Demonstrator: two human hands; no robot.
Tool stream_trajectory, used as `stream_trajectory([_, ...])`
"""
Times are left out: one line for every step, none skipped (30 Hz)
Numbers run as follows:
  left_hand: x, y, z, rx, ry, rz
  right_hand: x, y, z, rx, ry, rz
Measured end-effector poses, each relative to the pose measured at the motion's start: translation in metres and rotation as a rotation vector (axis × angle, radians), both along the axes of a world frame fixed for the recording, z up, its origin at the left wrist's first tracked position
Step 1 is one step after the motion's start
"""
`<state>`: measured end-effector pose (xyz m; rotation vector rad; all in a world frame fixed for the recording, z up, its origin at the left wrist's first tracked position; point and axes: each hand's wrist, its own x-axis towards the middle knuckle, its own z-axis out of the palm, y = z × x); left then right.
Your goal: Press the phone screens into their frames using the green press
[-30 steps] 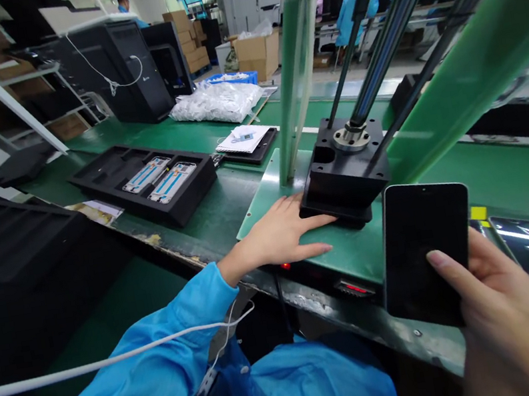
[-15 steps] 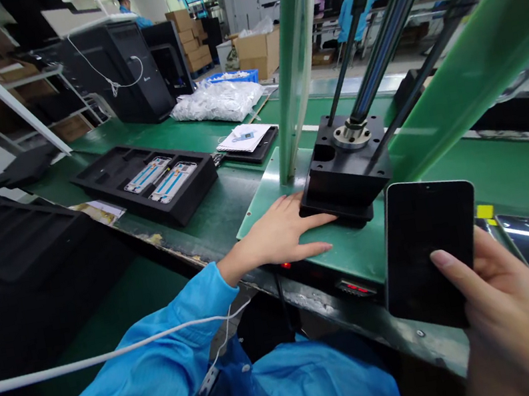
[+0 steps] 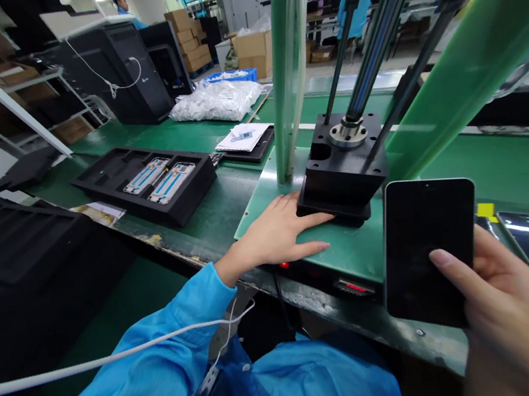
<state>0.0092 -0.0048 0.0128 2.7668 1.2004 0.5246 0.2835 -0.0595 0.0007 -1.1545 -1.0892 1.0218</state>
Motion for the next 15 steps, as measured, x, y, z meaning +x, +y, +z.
stream_trajectory([-0.0002, 0.0000, 0.0001, -0.004, -0.004, 0.000, -0.0007, -0.0004, 0.0007, 0.003, -0.001, -0.005])
stream_trajectory([-0.0003, -0.0001, 0.0003, -0.010, -0.007, 0.001, -0.0012, -0.0008, 0.0013, 0.004, -0.002, -0.008])
stream_trajectory([-0.0003, -0.0001, 0.0006, -0.016, -0.008, 0.004, -0.0016, -0.0012, 0.0018, 0.004, -0.001, -0.009])
stream_trajectory([-0.0003, -0.0003, 0.0009, -0.022, -0.008, 0.008, -0.0019, -0.0017, 0.0020, 0.001, 0.000, -0.009])
stream_trajectory([-0.0003, -0.0004, 0.0011, -0.026, -0.006, 0.011, -0.0020, -0.0022, 0.0021, -0.003, -0.001, -0.008])
stream_trajectory([-0.0002, -0.0006, 0.0013, -0.027, -0.005, 0.014, -0.0021, -0.0025, 0.0021, -0.006, -0.003, -0.008])
stream_trajectory([-0.0001, -0.0008, 0.0014, -0.026, -0.003, 0.016, -0.0021, -0.0028, 0.0021, -0.009, -0.005, -0.008])
stream_trajectory([0.0000, -0.0010, 0.0012, -0.024, 0.000, 0.019, -0.0020, -0.0029, 0.0021, -0.010, -0.006, -0.010])
stream_trajectory([0.0002, -0.0011, 0.0010, -0.021, 0.004, 0.021, -0.0021, -0.0029, 0.0022, -0.011, -0.007, -0.012])
stream_trajectory([0.0003, -0.0012, 0.0006, -0.017, 0.010, 0.023, -0.0021, -0.0028, 0.0024, -0.011, -0.009, -0.016])
stream_trajectory([0.0005, -0.0013, 0.0001, -0.013, 0.017, 0.026, -0.0022, -0.0027, 0.0026, -0.016, -0.011, -0.018])
stream_trajectory([0.0006, -0.0012, -0.0003, -0.007, 0.023, 0.028, -0.0023, -0.0027, 0.0029, -0.020, -0.012, -0.020])
stream_trajectory([0.0006, -0.0011, -0.0007, -0.001, 0.027, 0.027, -0.0024, -0.0028, 0.0030, -0.020, -0.015, -0.022])
stream_trajectory([0.0006, -0.0010, -0.0011, 0.006, 0.026, 0.025, -0.0024, -0.0029, 0.0030, -0.019, -0.020, -0.025])
stream_trajectory([0.0005, -0.0008, -0.0013, 0.011, 0.023, 0.023, -0.0024, -0.0031, 0.0028, -0.016, -0.026, -0.030])
